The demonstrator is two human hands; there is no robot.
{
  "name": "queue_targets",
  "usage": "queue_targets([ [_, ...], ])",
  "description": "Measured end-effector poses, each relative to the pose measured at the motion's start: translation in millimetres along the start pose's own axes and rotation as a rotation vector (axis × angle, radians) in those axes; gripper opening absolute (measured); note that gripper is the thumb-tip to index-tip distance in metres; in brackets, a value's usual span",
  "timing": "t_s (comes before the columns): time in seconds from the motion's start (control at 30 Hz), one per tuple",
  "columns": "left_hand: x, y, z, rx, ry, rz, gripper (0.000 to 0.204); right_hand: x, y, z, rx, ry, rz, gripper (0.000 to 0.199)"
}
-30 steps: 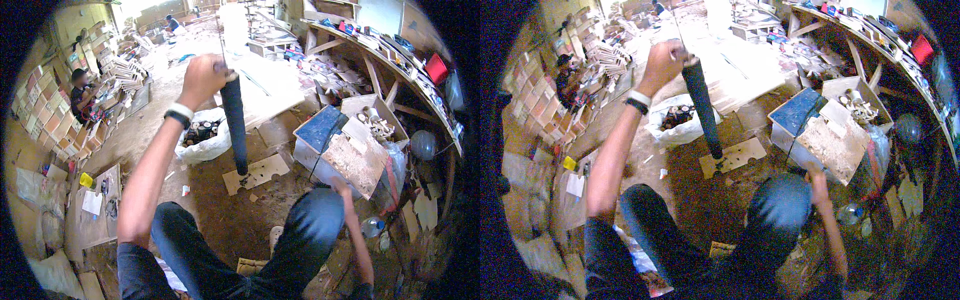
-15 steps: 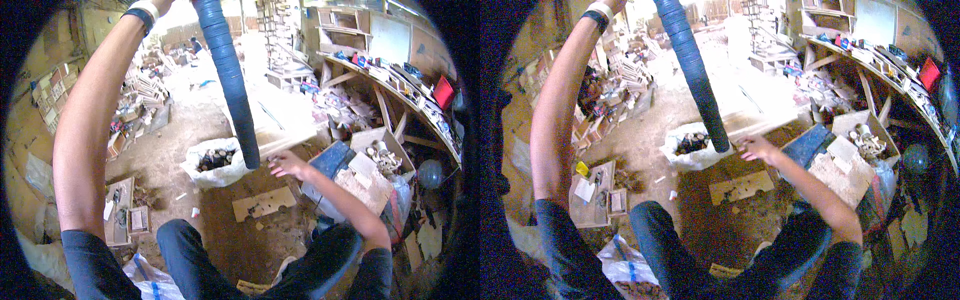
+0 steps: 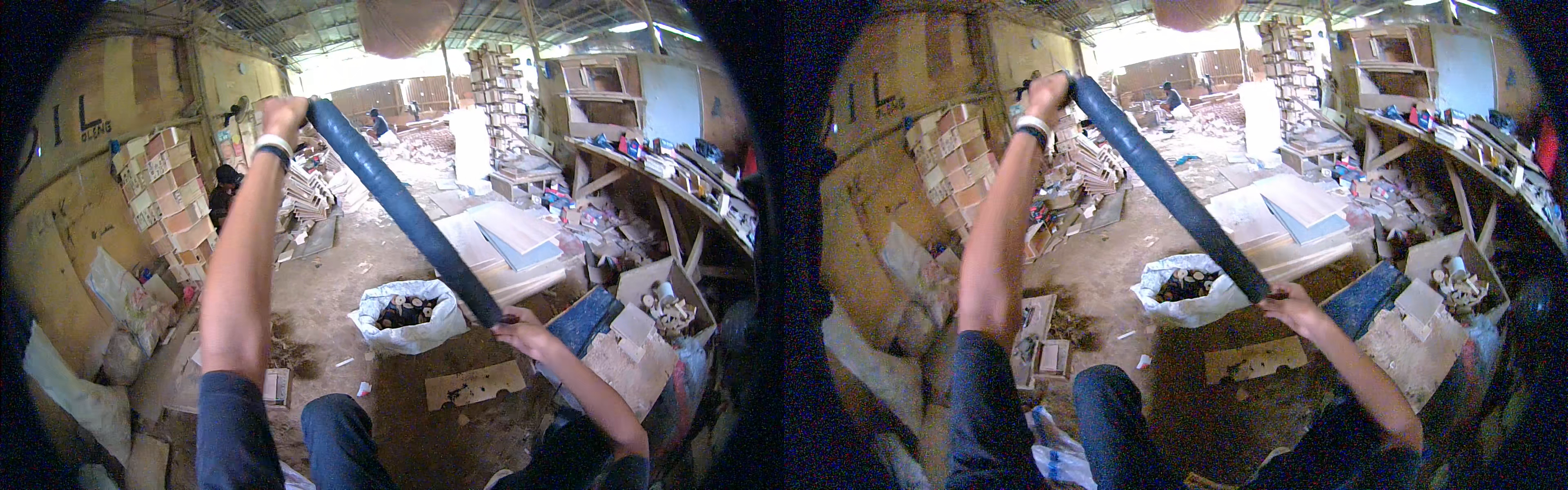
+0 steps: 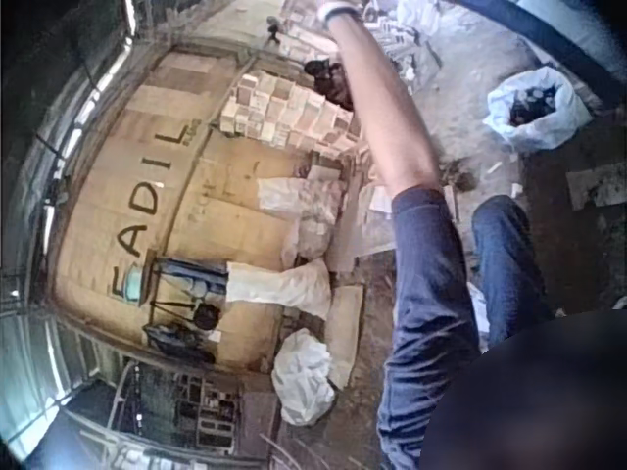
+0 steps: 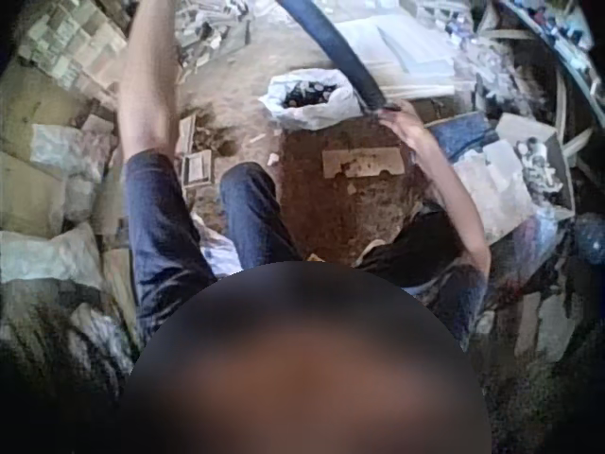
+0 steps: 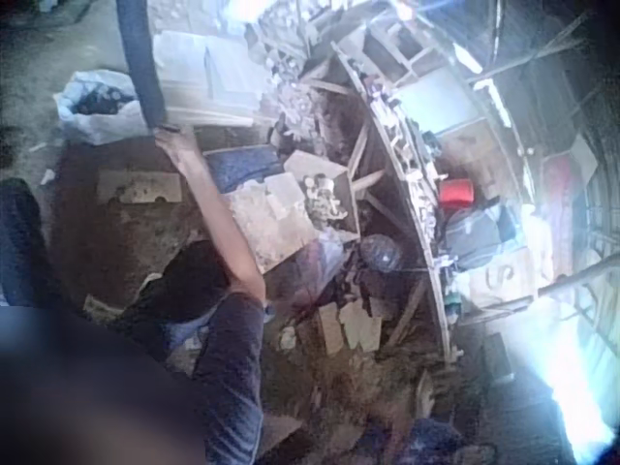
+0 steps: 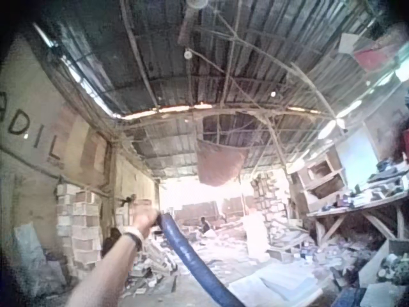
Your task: The person threads small wooden discs onto a metal rod, then uses a brush to apply a dark coating to the assembled stack. The person repeats the threading and coating steps multiple times.
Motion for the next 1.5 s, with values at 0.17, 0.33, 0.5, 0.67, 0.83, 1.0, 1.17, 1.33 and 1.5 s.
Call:
queue_targets([
  [0.17,180,-1,61,0.025,-0.259,-0.171,0.044,69,-90,78,-0.208,-0.293,0.341,0.016],
  [0.33,308,92,318,0.282,-0.446,0.264,0.018,165,-143,208,-0.615,-0.613,1.103,0.016],
  [0.5,290,208,530,0.549,-0.312,0.354,0.022,258,-166,288,-0.641,-0.365,1.222,0.028],
  [0.67,285,264,578,0.102,-1.199,1.354,0.032,295,-164,284,-0.633,-0.374,1.319,0.029],
  [0.83,331,253,552,-0.018,-1.143,1.315,0.030,319,-123,200,-0.552,-0.562,1.336,0.011],
  [1.0,353,219,529,-0.012,-0.669,0.757,0.036,336,-66,84,-0.508,-0.756,1.244,0.010],
  [1.17,360,195,537,-0.212,-0.645,0.256,0.030,385,-19,24,-0.482,-0.854,1.244,0.015],
  [1.33,381,213,539,-0.813,-1.139,1.542,0.028,399,17,31,-0.497,-0.857,1.361,0.014],
  [1.5,387,232,550,-0.720,-0.964,0.999,0.032,395,33,50,-0.472,-0.790,1.416,0.010],
])
Point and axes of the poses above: each hand's wrist, its own z-axis away from the middle knuckle, its own y-axis out of the palm, x = y × z, the point moved 1 cm from there along -z, towards the middle knuckle, and after that the axes turned 13 degrees about z, right-handed, at the moved point
